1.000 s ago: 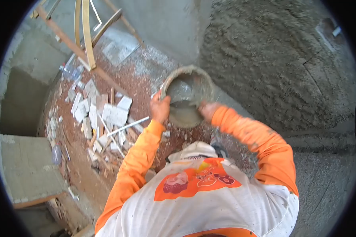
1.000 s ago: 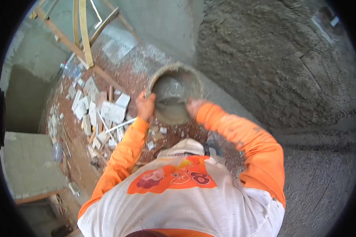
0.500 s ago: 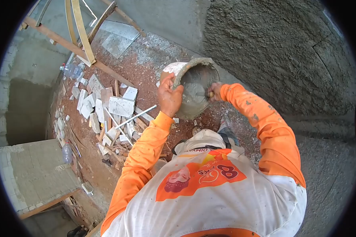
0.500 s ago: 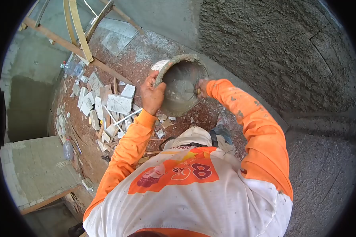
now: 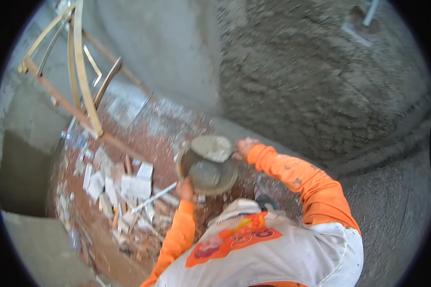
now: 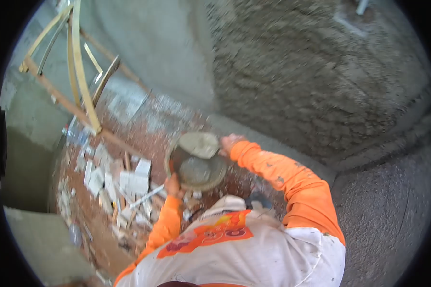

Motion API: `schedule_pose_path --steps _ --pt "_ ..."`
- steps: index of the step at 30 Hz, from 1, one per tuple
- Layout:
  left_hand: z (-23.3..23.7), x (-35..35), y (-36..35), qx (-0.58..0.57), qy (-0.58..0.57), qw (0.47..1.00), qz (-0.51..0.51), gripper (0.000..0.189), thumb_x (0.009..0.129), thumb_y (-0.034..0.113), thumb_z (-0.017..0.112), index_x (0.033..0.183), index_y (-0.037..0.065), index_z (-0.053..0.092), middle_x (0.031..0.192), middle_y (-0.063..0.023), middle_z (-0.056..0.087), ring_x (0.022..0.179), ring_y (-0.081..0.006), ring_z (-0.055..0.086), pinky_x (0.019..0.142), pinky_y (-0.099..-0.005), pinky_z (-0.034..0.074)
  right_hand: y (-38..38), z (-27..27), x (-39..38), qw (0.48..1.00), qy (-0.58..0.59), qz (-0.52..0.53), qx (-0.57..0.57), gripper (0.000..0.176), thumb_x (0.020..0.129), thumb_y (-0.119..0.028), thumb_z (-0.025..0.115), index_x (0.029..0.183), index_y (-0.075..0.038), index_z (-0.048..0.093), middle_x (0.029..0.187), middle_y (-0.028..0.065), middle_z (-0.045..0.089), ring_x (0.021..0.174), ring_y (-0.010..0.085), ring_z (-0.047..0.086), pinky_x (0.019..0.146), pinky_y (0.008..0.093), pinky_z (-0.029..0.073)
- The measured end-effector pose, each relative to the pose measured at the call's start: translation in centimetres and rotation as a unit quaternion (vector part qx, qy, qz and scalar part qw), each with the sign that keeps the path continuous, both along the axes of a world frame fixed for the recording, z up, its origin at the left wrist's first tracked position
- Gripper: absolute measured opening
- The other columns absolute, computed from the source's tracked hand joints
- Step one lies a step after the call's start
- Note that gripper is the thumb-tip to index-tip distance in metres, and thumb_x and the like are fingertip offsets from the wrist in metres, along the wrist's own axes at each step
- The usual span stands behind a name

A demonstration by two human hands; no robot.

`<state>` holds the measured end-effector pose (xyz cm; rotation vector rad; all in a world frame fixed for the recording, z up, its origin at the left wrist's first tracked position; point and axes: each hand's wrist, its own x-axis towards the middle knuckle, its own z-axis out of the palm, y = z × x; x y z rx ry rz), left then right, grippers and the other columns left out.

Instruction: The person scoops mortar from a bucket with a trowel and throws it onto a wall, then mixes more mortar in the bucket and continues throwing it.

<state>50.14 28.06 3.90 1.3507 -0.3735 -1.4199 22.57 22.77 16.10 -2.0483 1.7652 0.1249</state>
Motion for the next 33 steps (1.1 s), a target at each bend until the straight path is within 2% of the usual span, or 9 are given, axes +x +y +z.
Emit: schedule_pose_path --steps 10,12,14,16,18,20,28,29,33 --pt "-2.4 3.1 4.7 0.096 -0.171 0.974 0.115 0.03 0.07 0.006 0.047 0.099 0.001 0.054 0.086 -0.0081 0.057 0.067 -0.0203 0.057 0.063 -0.0333 0.05 -3.5 24.5 -7.2 0.891 -0.335 0.306 -0.013 0.024 0.076 -0.026 0.065 0.082 -0.003 0.057 0.063 0.0056 0.058 0.059 0.0182 0.057 0.053 0.0307 0.045" --pt "-0.2 1.3 5.5 0.006 -0.128 0.981 0.145 0.031 0.068 0.004 0.047 0.098 0.001 0.055 0.087 -0.0086 0.058 0.068 -0.02 0.057 0.064 -0.0336 0.049 -5.3 26.2 -11.1 0.846 -0.447 0.213 0.198 0.019 0.076 -0.021 0.066 0.081 -0.004 0.059 0.063 0.0024 0.056 0.058 0.01 0.054 0.048 0.0244 0.044" --pt "1.3 -0.3 5.8 0.071 -0.173 0.968 0.169 0.032 0.068 0.004 0.047 0.099 -0.001 0.053 0.088 -0.0098 0.058 0.073 -0.0203 0.057 0.063 -0.0337 0.048 -8.4 26.2 -17.8 0.853 -0.517 0.046 0.062 0.019 0.076 -0.023 0.065 0.083 -0.006 0.059 0.063 0.0011 0.055 0.054 0.0088 0.052 0.046 0.0215 0.043" --pt "4.3 -3.3 6.6 0.064 -0.287 0.94 0.173 0.034 0.069 0.004 0.047 0.101 -0.002 0.053 0.089 -0.0112 0.058 0.072 -0.0206 0.057 0.062 -0.0345 0.048 -11.3 25.5 -26.1 0.774 -0.559 -0.218 -0.2 0.016 0.078 -0.023 0.062 0.083 -0.008 0.058 0.061 -0.0002 0.051 0.05 0.0085 0.049 0.045 0.0222 0.044" --pt "3.9 -4.4 7.1 0.085 -0.389 0.903 0.16 0.035 0.069 0.004 0.046 0.103 -0.003 0.052 0.091 -0.0118 0.058 0.073 -0.0216 0.057 0.063 -0.0351 0.048 -8.4 23.7 -33.6 0.545 -0.684 -0.217 -0.434 0.017 0.084 -0.023 0.055 0.081 -0.007 0.051 0.061 0.0004 0.046 0.048 0.0101 0.045 0.042 0.0238 0.04" --pt "3.9 -6.8 6.8 -0.027 -0.134 0.962 0.238 0.033 0.072 0.006 0.046 0.102 -0.004 0.053 0.092 -0.0132 0.058 0.075 -0.0235 0.057 0.065 -0.0352 0.049 -2.6 21.7 -35.5 0.437 -0.709 -0.161 -0.53 0.015 0.087 -0.021 0.049 0.082 -0.007 0.045 0.06 0.0031 0.046 0.045 0.0121 0.045 0.041 0.0244 0.04" --pt "3.0 -16.5 4.3 0.034 -0.405 0.911 0.066 0.035 0.079 0.028 0.049 0.091 -0.002 0.061 0.074 -0.0094 0.06 0.07 -0.0158 0.055 0.059 -0.0312 0.043 2.9 -0.9 -31.7 0.73 -0.664 -0.137 0.088 0.022 0.082 -0.012 0.044 0.102 -0.005 0.047 0.085 0.0094 0.053 0.06 0.0162 0.056 0.054 0.0292 0.051" --pt "1.3 -18.1 3.7 -0.052 -0.17 0.973 0.148 0.023 0.079 0.016 0.05 0.094 0.001 0.06 0.079 -0.0021 0.058 0.07 -0.0122 0.053 0.062 -0.0282 0.043 3.8 -1.3 -31.2 0.759 -0.596 -0.121 0.231 0.026 0.08 -0.011 0.04 0.104 -0.002 0.046 0.082 0.009 0.052 0.067 0.0172 0.057 0.057 0.0307 0.051" --pt "-2.2 -22.4 4.1 -0.087 -0.226 0.962 0.126 0.017 0.08 0.017 0.055 0.091 0.006 0.061 0.068 0.0019 0.052 0.062 -0.0094 0.046 0.054 -0.0267 0.039 4.5 -3.5 -29.0 0.795 -0.451 -0.001 0.407 0.03 0.079 -0.007 0.047 0.109 -0.007 0.04 0.088 0.0077 0.05 0.07 0.0168 0.059 0.055 0.0324 0.052"
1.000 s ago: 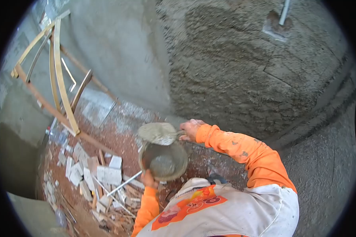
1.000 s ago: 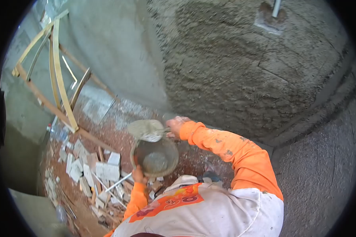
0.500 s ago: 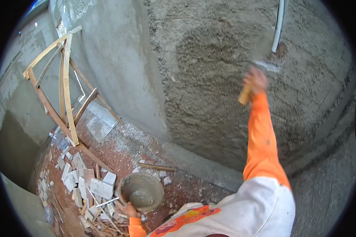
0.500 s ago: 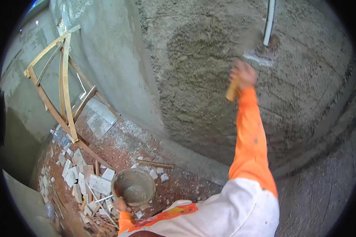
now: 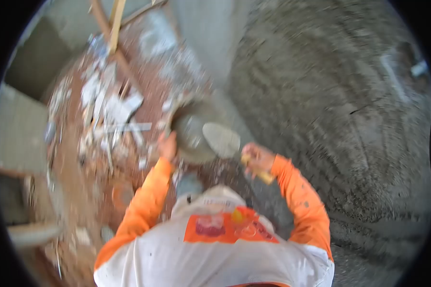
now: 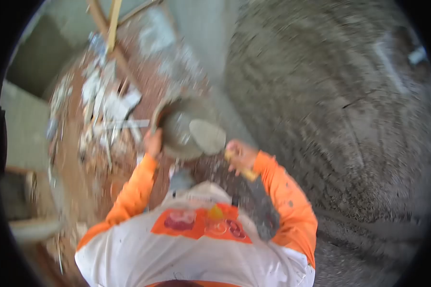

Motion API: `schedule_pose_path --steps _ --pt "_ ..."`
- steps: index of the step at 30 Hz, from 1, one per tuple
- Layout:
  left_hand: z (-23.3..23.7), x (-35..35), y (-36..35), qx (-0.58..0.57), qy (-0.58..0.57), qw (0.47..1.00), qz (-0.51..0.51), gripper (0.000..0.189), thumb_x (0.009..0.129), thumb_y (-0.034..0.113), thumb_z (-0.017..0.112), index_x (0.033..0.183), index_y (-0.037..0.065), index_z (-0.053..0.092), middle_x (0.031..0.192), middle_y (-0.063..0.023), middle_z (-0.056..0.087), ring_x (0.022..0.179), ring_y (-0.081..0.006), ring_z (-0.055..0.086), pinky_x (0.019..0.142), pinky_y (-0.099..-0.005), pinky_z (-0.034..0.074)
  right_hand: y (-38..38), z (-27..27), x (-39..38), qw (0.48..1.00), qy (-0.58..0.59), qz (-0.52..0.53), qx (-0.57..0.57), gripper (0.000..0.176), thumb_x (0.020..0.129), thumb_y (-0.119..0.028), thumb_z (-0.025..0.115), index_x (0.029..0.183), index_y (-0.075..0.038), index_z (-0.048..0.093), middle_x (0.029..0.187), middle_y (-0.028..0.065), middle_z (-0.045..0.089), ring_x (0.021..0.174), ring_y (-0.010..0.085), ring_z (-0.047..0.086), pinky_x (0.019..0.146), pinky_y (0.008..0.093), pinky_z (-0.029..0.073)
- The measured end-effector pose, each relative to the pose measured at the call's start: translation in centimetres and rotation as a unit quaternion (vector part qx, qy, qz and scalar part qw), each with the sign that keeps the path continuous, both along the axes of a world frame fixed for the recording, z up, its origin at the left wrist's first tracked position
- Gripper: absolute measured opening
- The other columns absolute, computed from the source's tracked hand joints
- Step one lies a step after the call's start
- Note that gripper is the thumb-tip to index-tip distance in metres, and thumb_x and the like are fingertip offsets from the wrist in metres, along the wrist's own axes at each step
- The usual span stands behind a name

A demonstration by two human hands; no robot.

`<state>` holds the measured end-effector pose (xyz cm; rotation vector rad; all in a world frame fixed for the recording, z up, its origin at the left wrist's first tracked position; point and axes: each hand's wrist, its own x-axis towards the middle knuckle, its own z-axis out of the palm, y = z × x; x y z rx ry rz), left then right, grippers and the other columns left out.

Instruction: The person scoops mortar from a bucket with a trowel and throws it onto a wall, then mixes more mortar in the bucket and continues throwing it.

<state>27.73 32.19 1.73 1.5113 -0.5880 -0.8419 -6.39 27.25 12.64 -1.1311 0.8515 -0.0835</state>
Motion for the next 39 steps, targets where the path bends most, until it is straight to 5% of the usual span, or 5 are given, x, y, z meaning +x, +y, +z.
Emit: schedule_pose_path --steps 2,3,11,19,39 --pt "2.7 -2.9 0.8 -0.023 0.057 0.998 0.0 0.018 0.08 0.013 0.054 0.094 0.004 0.059 0.071 0.0004 0.055 0.063 -0.0099 0.049 0.057 -0.0259 0.042 -2.5 -1.9 1.8 0.976 0.146 0.093 -0.129 0.032 0.078 -0.01 0.051 0.108 -0.009 0.04 0.086 0.0103 0.053 0.073 0.0228 0.06 0.058 0.0359 0.051" --pt "2.3 -3.6 2.1 -0.01 0.05 0.999 -0.012 0.018 0.079 0.012 0.053 0.095 0.003 0.058 0.072 -0.0005 0.056 0.064 -0.0102 0.05 0.058 -0.0262 0.043 -3.2 -5.1 2.2 0.827 0.181 0.117 -0.519 0.035 0.075 -0.012 0.055 0.107 -0.007 0.042 0.086 0.0162 0.057 0.08 0.0314 0.059 0.069 0.0399 0.049" --pt "6.4 -5.3 5.3 -0.061 0.111 0.991 0.051 0.019 0.076 0.004 0.052 0.094 0.0 0.057 0.072 -0.0008 0.056 0.059 -0.0086 0.05 0.054 -0.023 0.042 0.1 -2.7 11.8 0.661 0.182 0.29 -0.668 0.021 0.075 -0.006 0.045 0.095 -0.001 0.052 0.089 0.0195 0.06 0.086 0.034 0.059 0.074 0.0417 0.048" --pt "2.2 -2.0 14.1 -0.077 -0.264 0.928 0.25 0.025 0.066 0.003 0.057 0.089 -0.004 0.057 0.104 -0.0103 0.053 0.086 -0.0156 0.054 0.069 -0.0266 0.044 -0.2 -3.0 20.0 0.52 0.203 0.35 -0.752 0.031 0.08 -0.013 0.046 0.11 -0.008 0.048 0.087 0.0166 0.06 0.082 0.0346 0.059 0.071 0.0413 0.048" --pt "0.6 16.4 52.5 0.049 -0.242 0.819 0.518 0.03 0.065 0.0 0.057 0.095 -0.003 0.059 0.111 -0.0097 0.051 0.099 -0.0175 0.051 0.083 -0.0256 0.041 35.3 -11.4 53.3 0.471 -0.053 0.751 -0.46 0.027 0.076 -0.021 0.054 0.098 -0.004 0.055 0.083 0.0195 0.06 0.081 0.0339 0.059 0.07 0.041 0.048"
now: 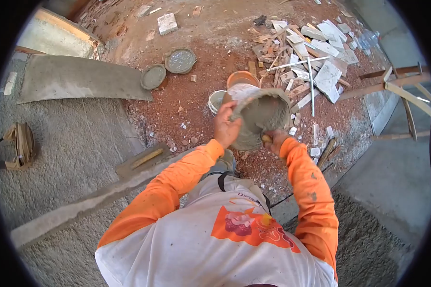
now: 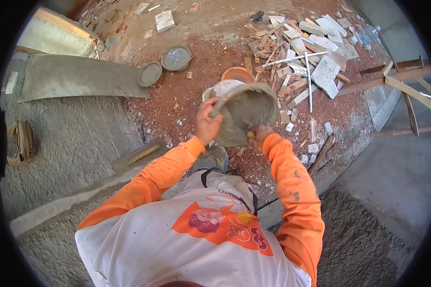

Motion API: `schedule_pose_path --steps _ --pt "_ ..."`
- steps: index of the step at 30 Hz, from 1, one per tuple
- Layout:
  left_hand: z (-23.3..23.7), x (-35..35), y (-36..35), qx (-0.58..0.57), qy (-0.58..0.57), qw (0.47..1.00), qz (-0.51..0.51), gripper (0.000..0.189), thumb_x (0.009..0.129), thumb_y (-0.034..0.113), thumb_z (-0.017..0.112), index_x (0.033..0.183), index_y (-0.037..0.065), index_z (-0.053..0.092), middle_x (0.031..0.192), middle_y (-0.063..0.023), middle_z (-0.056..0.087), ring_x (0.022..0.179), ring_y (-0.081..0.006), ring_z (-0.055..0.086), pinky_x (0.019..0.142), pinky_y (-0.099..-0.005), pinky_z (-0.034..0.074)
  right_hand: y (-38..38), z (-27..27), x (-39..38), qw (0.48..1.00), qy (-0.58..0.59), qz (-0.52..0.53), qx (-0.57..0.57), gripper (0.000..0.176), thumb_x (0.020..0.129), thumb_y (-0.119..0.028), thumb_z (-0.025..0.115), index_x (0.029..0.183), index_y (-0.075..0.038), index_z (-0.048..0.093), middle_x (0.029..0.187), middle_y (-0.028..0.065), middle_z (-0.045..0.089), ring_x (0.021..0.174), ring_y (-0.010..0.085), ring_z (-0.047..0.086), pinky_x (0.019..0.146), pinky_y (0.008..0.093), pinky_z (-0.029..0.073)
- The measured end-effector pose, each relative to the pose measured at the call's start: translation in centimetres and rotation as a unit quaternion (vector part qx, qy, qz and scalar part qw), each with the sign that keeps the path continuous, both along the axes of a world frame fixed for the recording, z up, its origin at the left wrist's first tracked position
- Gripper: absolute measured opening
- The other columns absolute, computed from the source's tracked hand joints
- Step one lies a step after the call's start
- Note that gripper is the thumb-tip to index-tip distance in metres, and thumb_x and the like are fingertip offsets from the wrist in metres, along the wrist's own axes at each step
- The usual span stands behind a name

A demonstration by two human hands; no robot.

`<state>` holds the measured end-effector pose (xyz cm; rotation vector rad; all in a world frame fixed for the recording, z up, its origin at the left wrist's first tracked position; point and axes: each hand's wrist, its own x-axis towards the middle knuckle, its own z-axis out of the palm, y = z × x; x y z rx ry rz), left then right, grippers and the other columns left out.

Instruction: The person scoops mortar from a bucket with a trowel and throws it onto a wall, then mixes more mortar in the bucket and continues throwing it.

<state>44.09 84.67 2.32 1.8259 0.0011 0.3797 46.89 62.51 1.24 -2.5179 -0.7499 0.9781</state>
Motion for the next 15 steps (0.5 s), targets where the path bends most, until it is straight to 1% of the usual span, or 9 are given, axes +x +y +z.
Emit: schedule_pose_path --steps 1,2,3,6,7,9,12,13,15 --pt "-0.4 1.2 1.9 -0.104 0.025 0.994 0.009 0.029 0.067 -0.002 0.055 0.095 -0.003 0.058 0.111 -0.0097 0.05 0.1 -0.0163 0.05 0.083 -0.025 0.041 1.3 1.3 2.2 0.994 0.028 -0.029 0.098 0.03 0.075 -0.021 0.056 0.1 -0.005 0.055 0.084 0.0193 0.06 0.082 0.0337 0.059 0.071 0.0415 0.047" --pt "-0.7 2.1 3.5 -0.208 0.053 0.977 0.018 0.028 0.068 -0.004 0.054 0.096 -0.004 0.058 0.111 -0.0097 0.05 0.101 -0.0151 0.049 0.084 -0.0244 0.04 2.8 2.3 3.9 0.994 -0.046 -0.092 0.036 0.031 0.074 -0.02 0.056 0.101 -0.006 0.055 0.084 0.0189 0.061 0.08 0.0346 0.059 0.071 0.0415 0.047" --pt "-0.1 2.8 5.0 -0.209 0.063 0.976 0.019 0.028 0.068 -0.004 0.054 0.096 -0.004 0.058 0.111 -0.0097 0.05 0.101 -0.0151 0.049 0.084 -0.0244 0.04 5.2 3.6 5.5 0.98 -0.119 -0.155 -0.026 0.032 0.074 -0.02 0.056 0.103 -0.007 0.056 0.084 0.0184 0.061 0.079 0.0355 0.058 0.071 0.0415 0.047" --pt "3.0 5.8 9.2 -0.124 0.053 0.989 0.054 0.028 0.069 -0.006 0.051 0.097 -0.005 0.058 0.112 -0.0097 0.049 0.101 -0.014 0.048 0.083 -0.0234 0.039 9.8 -0.1 10.6 0.97 -0.039 -0.187 -0.152 0.037 0.071 -0.023 0.061 0.105 -0.007 0.055 0.098 0.0207 0.059 0.092 0.0351 0.056 0.08 0.0405 0.046" --pt "3.5 6.7 10.2 -0.096 0.046 0.992 0.066 0.028 0.069 -0.006 0.051 0.097 -0.005 0.058 0.113 -0.0093 0.049 0.1 -0.0141 0.049 0.083 -0.0232 0.039 11.3 1.1 11.0 0.969 -0.041 -0.19 -0.15 0.037 0.071 -0.023 0.061 0.105 -0.007 0.055 0.098 0.0207 0.059 0.092 0.0351 0.056 0.08 0.0405 0.046" --pt "3.5 7.9 11.8 -0.076 0.042 0.992 0.092 0.028 0.069 -0.006 0.051 0.096 -0.004 0.058 0.113 -0.0089 0.049 0.098 -0.0137 0.05 0.083 -0.0229 0.039 13.2 3.8 11.5 0.999 -0.018 0.032 -0.016 0.037 0.073 -0.023 0.058 0.106 -0.007 0.055 0.099 0.0199 0.059 0.093 0.0356 0.056 0.08 0.0411 0.046" --pt "3.5 9.4 13.6 -0.117 0.022 0.984 0.131 0.027 0.07 -0.006 0.051 0.096 -0.004 0.058 0.113 -0.0088 0.05 0.096 -0.0121 0.05 0.082 -0.0227 0.039 14.6 8.5 15.4 0.997 -0.019 0.078 -0.002 0.039 0.075 -0.022 0.057 0.109 -0.005 0.051 0.101 0.02 0.058 0.092 0.0369 0.056 0.08 0.0419 0.046" --pt "3.8 9.9 13.9 -0.114 0.02 0.984 0.136 0.027 0.07 -0.006 0.051 0.096 -0.004 0.058 0.113 -0.0088 0.05 0.096 -0.0121 0.05 0.082 -0.0227 0.039 15.4 8.4 16.0 0.994 -0.106 -0.017 0.006 0.032 0.078 -0.019 0.052 0.106 -0.005 0.051 0.097 0.0195 0.059 0.088 0.0362 0.058 0.077 0.0425 0.048" --pt "4.8 11.3 14.1 -0.188 0.05 0.966 0.17 0.027 0.071 -0.006 0.05 0.096 -0.005 0.058 0.112 -0.0084 0.05 0.094 -0.0105 0.05 0.081 -0.0226 0.039 17.0 8.0 17.5 0.983 -0.177 -0.033 -0.033 0.028 0.079 -0.018 0.048 0.103 -0.005 0.052 0.096 0.0188 0.059 0.088 0.0346 0.059 0.076 0.0429 0.048"
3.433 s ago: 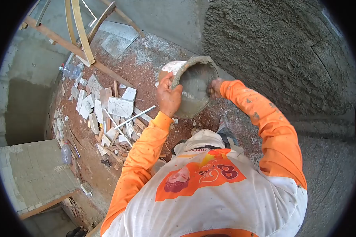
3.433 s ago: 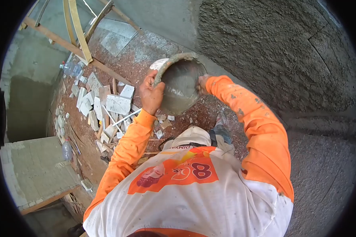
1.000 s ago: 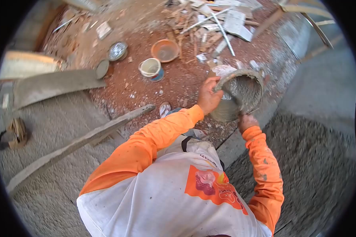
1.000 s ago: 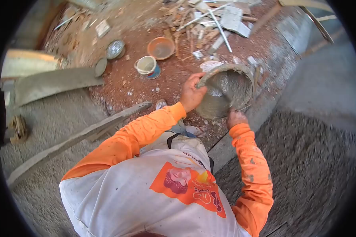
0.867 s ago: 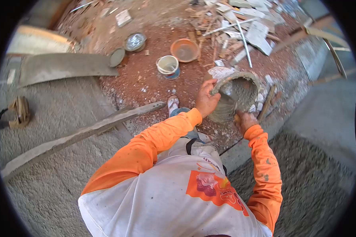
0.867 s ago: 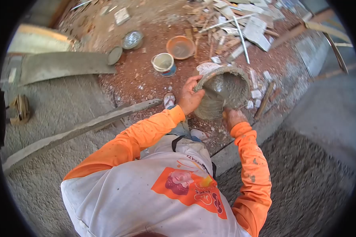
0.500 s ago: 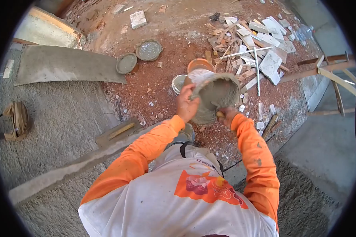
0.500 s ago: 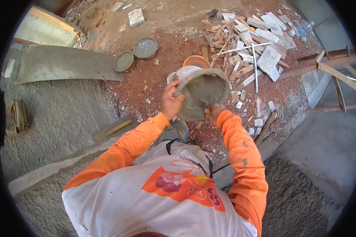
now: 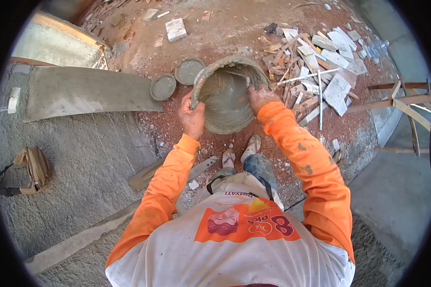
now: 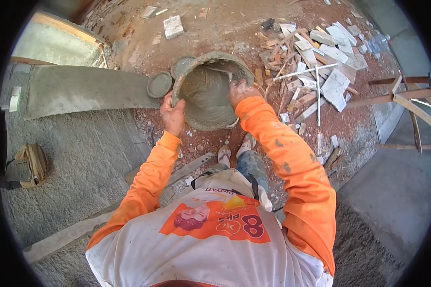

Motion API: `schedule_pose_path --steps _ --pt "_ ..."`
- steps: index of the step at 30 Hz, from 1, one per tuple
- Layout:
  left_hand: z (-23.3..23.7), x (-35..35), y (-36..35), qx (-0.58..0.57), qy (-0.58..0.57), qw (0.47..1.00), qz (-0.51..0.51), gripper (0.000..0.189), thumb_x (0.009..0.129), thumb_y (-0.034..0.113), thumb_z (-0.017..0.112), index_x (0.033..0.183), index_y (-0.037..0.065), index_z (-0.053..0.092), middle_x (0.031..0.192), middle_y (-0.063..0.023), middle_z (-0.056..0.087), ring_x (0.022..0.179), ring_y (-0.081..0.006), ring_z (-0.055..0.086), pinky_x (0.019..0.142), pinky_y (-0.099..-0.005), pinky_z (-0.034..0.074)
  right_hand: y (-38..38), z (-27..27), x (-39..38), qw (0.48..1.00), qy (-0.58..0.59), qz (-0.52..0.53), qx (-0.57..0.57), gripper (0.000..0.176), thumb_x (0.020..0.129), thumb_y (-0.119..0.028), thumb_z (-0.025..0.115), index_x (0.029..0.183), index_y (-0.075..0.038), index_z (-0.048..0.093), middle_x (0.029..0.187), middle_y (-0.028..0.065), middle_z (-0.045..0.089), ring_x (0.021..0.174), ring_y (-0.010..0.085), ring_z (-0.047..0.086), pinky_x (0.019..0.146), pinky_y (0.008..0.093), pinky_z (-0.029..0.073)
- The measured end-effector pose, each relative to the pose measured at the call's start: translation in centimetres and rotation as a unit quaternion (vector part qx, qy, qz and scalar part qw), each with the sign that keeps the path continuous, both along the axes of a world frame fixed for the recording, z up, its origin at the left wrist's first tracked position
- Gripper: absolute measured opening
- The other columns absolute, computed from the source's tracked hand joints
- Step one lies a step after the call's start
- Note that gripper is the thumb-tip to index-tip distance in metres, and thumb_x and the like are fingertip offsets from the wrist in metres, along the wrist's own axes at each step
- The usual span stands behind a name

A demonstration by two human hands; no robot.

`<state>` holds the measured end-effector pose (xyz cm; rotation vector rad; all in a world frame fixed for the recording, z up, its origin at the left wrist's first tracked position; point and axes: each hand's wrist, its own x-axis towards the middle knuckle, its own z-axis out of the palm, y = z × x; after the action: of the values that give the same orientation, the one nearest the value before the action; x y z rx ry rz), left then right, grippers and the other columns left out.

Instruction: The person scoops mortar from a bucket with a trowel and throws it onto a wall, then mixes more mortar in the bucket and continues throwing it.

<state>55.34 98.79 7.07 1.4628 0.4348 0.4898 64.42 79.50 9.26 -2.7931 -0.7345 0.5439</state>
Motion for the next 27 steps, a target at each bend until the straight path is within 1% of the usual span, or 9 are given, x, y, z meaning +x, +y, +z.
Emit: schedule_pose_path --steps 3,5,7,9,14,16,18,25,27 --pt "0.8 2.5 0.8 -0.137 -0.01 0.99 0.02 0.027 0.071 -0.005 0.05 0.097 -0.005 0.057 0.111 -0.0078 0.05 0.093 -0.0095 0.05 0.08 -0.0223 0.039 0.5 0.1 1.9 0.997 -0.052 0.024 -0.052 0.028 0.084 -0.014 0.038 0.106 -0.005 0.052 0.097 0.0176 0.059 0.089 0.0309 0.06 0.077 0.0428 0.047" --pt "1.3 3.9 0.9 -0.098 -0.016 0.994 0.045 0.026 0.072 -0.005 0.05 0.097 -0.004 0.057 0.111 -0.0078 0.05 0.093 -0.0098 0.05 0.08 -0.0227 0.039 0.3 2.5 4.1 0.964 0.077 0.226 -0.12 0.034 0.085 -0.015 0.037 0.115 -0.003 0.048 0.101 0.0192 0.058 0.093 0.0307 0.059 0.08 0.041 0.047" --pt "1.7 4.7 0.5 -0.065 -0.002 0.995 0.072 0.026 0.072 -0.005 0.05 0.097 -0.004 0.057 0.111 -0.0077 0.05 0.093 -0.0101 0.05 0.081 -0.0231 0.039 0.4 4.1 5.9 0.964 0.062 0.225 -0.125 0.036 0.085 -0.016 0.038 0.117 -0.003 0.047 0.106 0.0196 0.056 0.098 0.0305 0.057 0.083 0.0399 0.046" --pt "2.3 5.7 0.3 0.045 -0.032 0.994 0.092 0.026 0.072 -0.005 0.05 0.096 -0.004 0.057 0.111 -0.0073 0.049 0.094 -0.0106 0.049 0.082 -0.0238 0.039 1.7 5.5 9.0 0.992 -0.025 0.102 -0.07 0.033 0.086 -0.019 0.039 0.112 -0.004 0.052 0.111 0.0173 0.055 0.102 0.0293 0.055 0.085 0.0395 0.045" --pt "4.2 8.1 2.5 0.225 -0.024 0.966 0.129 0.03 0.071 -0.004 0.05 0.101 -0.002 0.054 0.094 -0.0024 0.054 0.078 -0.0074 0.049 0.071 -0.0198 0.04 6.8 7.9 13.9 0.985 -0.023 0.142 -0.094 0.03 0.08 -0.01 0.048 0.109 -0.003 0.049 0.104 0.0213 0.055 0.099 0.0333 0.055 0.081 0.0412 0.047" --pt "5.5 9.3 4.2 0.292 -0.031 0.942 0.162 0.019 0.065 -0.003 0.052 0.084 -0.006 0.054 0.11 -0.0137 0.051 0.097 -0.0218 0.051 0.085 -0.0284 0.038 9.7 8.6 15.3 0.983 -0.01 0.159 -0.091 0.029 0.08 -0.01 0.048 0.108 -0.003 0.049 0.104 0.0215 0.055 0.099 0.0335 0.055 0.081 0.0416 0.046" --pt "5.7 11.0 7.1 0.313 -0.046 0.934 0.164 0.019 0.065 -0.004 0.052 0.083 -0.006 0.054 0.11 -0.0146 0.051 0.097 -0.0224 0.051 0.085 -0.0288 0.038 13.0 8.1 18.0 0.986 0.018 0.143 -0.082 0.034 0.086 -0.021 0.04 0.113 -0.005 0.052 0.117 0.0176 0.051 0.108 0.0286 0.051 0.088 0.0379 0.044" --pt "4.0 18.4 20.4 0.375 -0.144 0.909 0.111 0.01 0.065 -0.008 0.052 0.072 -0.006 0.045 0.11 -0.0173 0.052 0.114 -0.0314 0.045 0.094 -0.0377 0.037 26.3 3.5 24.7 0.991 -0.059 0.121 -0.008 0.032 0.086 -0.017 0.035 0.108 -0.009 0.056 0.115 0.0174 0.051 0.108 0.0299 0.05 0.087 0.0393 0.044" --pt "3.9 20.9 25.3 0.549 -0.188 0.813 0.044 0.015 0.066 -0.007 0.054 0.067 -0.002 0.039 0.107 -0.0184 0.054 0.111 -0.0344 0.047 0.092 -0.0387 0.039 30.9 1.7 27.2 0.988 -0.043 0.139 -0.054 0.03 0.085 -0.017 0.037 0.106 -0.01 0.057 0.113 0.0175 0.053 0.105 0.0301 0.052 0.085 0.0399 0.045"
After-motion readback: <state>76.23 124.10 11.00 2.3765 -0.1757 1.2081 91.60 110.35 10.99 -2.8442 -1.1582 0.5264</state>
